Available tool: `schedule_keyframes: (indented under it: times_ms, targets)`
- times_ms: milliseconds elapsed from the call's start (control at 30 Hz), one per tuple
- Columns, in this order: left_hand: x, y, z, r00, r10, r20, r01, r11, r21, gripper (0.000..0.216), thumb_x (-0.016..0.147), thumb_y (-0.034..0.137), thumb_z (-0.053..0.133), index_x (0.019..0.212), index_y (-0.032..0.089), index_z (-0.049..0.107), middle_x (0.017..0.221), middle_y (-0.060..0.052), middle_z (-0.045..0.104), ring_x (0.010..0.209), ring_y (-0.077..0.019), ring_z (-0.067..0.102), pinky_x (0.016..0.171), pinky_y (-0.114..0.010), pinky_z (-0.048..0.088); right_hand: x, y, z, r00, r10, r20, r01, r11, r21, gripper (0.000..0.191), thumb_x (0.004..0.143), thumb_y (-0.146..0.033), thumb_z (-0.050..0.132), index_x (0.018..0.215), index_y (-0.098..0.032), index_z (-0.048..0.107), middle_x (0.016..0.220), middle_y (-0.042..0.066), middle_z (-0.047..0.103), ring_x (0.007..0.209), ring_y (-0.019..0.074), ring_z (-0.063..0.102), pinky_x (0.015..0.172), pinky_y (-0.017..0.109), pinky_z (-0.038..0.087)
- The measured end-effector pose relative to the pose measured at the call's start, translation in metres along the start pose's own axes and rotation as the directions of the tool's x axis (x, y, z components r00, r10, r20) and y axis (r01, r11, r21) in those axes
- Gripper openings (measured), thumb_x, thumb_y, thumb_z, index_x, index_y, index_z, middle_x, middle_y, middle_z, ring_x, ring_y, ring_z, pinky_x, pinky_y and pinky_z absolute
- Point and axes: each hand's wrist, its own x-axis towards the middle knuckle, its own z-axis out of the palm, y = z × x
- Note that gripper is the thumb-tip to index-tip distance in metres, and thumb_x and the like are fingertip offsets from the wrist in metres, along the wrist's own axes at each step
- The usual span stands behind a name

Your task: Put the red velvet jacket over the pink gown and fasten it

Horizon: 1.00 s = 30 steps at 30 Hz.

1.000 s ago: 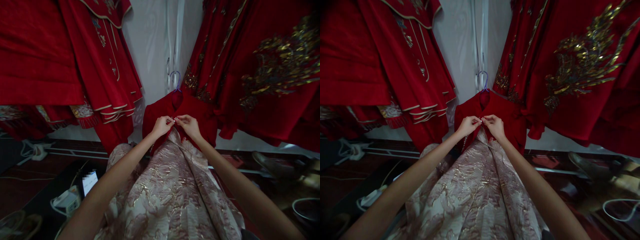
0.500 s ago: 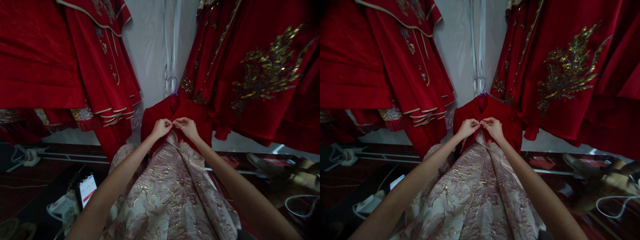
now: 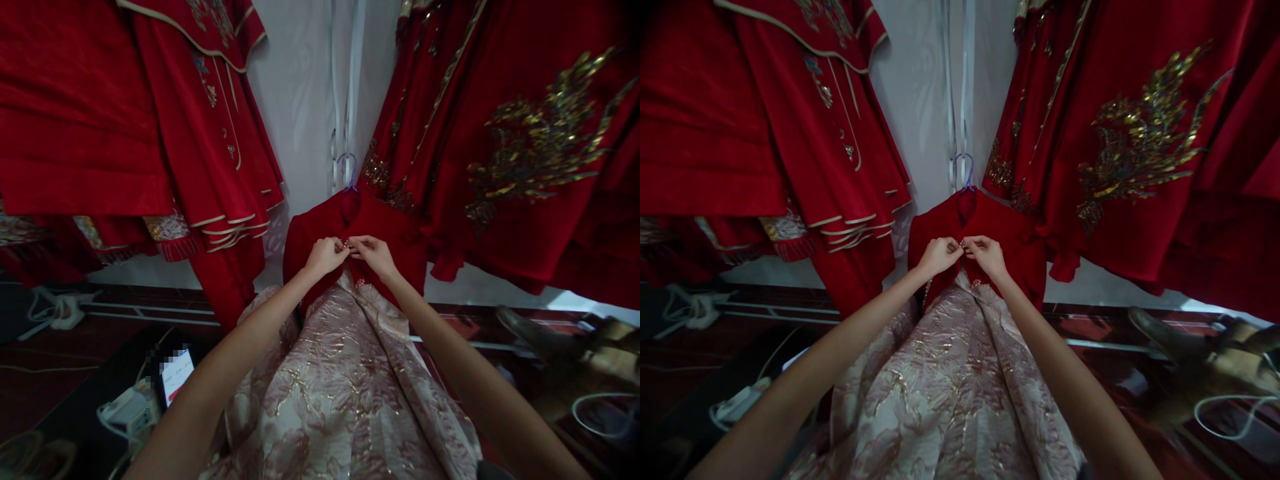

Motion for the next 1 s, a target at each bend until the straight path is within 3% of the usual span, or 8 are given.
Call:
schedule_keyframes:
  times_ms: [133,300,600,1000]
  targets:
    - [-0.002,0.001,0.002,0.998,0.053,0.015,-0.053,0.998,0.018,0.016,0.077,0.027,0.055,0.08,0.016,0.067,0.081,-0.006,0.071,0.07,-0.0157,0.066,0.065,-0.023,0.049,-0.003,-0.003,-0.004,1.0,0.02,0.011,-0.02,1.0,0.024,0.033,0.064,-0.04,0.075,0.085,-0.016,0.067,0.086,0.006,0.07,0.074,0.0148,0.066,0.071,0.03,0.058]
    - [-0.002,0.0,0.001,0.999,0.036,0.027,-0.036,0.999,-0.022,0.016,0.077,0.027,0.056,0.083,0.017,0.067,0.08,-0.005,0.071,0.071,-0.0151,0.066,0.066,-0.023,0.05,-0.006,-0.005,-0.007,0.998,0.024,0.061,-0.026,0.999,0.037,0.036,0.06,-0.038,0.077,0.087,-0.017,0.066,0.088,0.006,0.07,0.078,0.0159,0.066,0.074,0.032,0.057]
    - [0.003,0.0,-0.006,0.985,0.133,0.106,-0.128,0.99,-0.058,0.012,0.076,0.026,0.056,0.078,0.017,0.063,0.071,-0.002,0.068,0.065,-0.0117,0.063,0.063,-0.02,0.048,0.004,0.004,-0.011,0.999,-0.026,0.039,0.026,1.0,0.006,0.041,0.051,-0.036,0.081,0.083,-0.016,0.064,0.076,0.004,0.067,0.071,0.015,0.065,0.071,0.032,0.056]
    - [0.023,-0.004,-0.006,0.95,0.23,0.21,-0.199,0.967,-0.162,0.006,0.074,0.021,0.054,0.076,0.017,0.058,0.067,0.002,0.064,0.062,-0.0099,0.059,0.06,-0.018,0.044,0.014,0.007,-0.018,0.998,-0.033,0.044,0.033,0.999,0.005,0.039,0.054,-0.037,0.079,0.084,-0.016,0.064,0.081,0.007,0.07,0.075,0.0176,0.067,0.077,0.035,0.055]
